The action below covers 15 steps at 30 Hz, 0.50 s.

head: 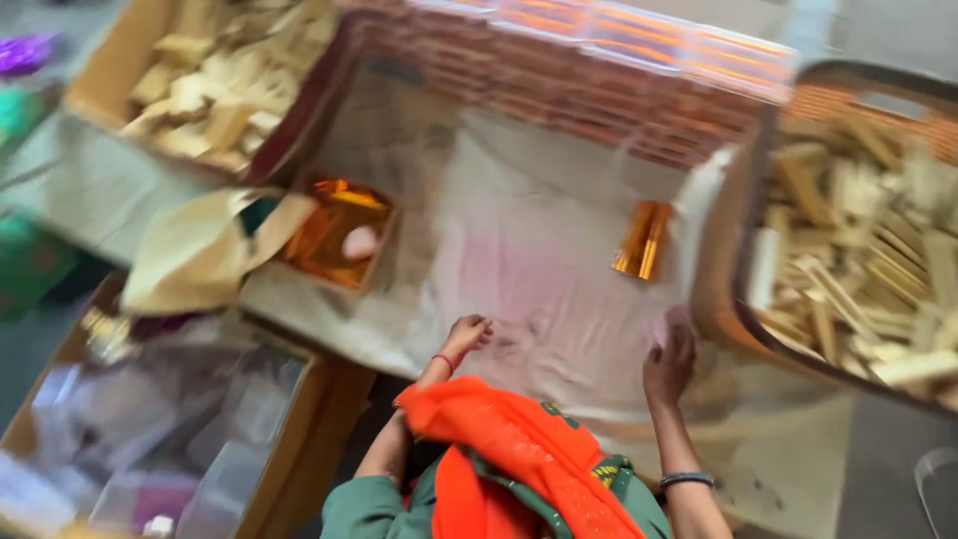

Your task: The person picks up small wooden blocks from a basket, wipes them with a pink cloth, and then wraps them in shiny gold foil. The wrapped blocks are placed into a small cardboard box. The person repeats this process for multiple blocks throughout the video.

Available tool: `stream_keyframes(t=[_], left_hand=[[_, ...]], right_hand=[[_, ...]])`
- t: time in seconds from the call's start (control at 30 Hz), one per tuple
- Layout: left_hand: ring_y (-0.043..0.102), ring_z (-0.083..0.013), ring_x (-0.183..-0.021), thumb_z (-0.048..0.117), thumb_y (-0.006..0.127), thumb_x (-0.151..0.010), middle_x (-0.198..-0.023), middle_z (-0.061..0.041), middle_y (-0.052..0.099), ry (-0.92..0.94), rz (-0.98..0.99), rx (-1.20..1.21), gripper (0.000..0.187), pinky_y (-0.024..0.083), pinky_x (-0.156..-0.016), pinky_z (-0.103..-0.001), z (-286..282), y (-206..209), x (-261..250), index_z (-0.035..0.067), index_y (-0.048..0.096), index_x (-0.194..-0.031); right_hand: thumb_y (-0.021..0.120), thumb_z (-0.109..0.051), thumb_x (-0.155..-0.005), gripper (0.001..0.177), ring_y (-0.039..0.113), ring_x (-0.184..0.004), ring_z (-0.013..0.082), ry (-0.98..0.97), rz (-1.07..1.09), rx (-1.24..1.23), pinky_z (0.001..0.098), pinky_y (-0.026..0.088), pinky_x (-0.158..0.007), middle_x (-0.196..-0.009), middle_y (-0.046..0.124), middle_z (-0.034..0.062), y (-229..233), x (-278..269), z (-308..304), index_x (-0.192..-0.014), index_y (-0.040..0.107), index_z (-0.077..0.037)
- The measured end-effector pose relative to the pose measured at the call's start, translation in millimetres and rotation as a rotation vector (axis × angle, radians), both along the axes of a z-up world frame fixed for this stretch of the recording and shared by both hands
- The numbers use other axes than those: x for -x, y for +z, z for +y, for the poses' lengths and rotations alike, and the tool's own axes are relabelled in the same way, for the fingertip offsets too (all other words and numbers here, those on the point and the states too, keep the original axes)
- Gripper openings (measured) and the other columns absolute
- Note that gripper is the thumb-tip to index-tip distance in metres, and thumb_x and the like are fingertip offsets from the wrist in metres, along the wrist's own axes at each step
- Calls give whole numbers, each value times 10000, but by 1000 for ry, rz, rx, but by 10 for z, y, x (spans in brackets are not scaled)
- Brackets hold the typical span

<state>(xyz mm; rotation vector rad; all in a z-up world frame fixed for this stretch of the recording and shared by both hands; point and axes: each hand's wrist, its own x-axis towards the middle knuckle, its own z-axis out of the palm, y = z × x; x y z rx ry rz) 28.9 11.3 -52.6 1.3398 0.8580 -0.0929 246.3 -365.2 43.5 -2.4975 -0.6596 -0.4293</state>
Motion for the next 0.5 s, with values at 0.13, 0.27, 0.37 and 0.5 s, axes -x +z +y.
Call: stream_keyframes(t=[0.13,0.27,0.37,0.5], left_hand=[[704,-152,-769,324,594,-999,-965,-33,760,135,-71,-111,312,530,-622,-290,500,190,482,62,706,-1128],[708,-131,-798,343,602,-1016,-968,-52,775,396,-190,-251,333,569,-688,-279,1021,502,1100,51,733,-1112],[692,-109,-811,342,624,-1021,-999,-61,769,456,-189,-228,307,574,-712,-263,1418,554,1277,77,726,-1138],[677,-151,-862,311,598,-1063,-1053,-93,751,392,-141,-246,352,526,-718,-283,1697,715,1091,23,678,-1248]], right_hand=[[753,-194,-886,633,495,-1414,377,-42,-150,149,575,457,-1005,-1553,513,132,-160,159,246,-1474,526,-138],[754,-254,-898,600,503,-1386,349,-135,-189,234,574,468,-959,-1531,530,105,144,172,373,-1453,552,-147],[728,-198,-840,648,499,-1370,325,-104,-131,186,520,476,-1002,-1492,543,95,454,261,577,-1457,545,-130],[695,-123,-763,718,494,-1348,292,-125,-38,68,449,486,-1058,-1439,559,83,768,200,571,-1464,537,-108]])
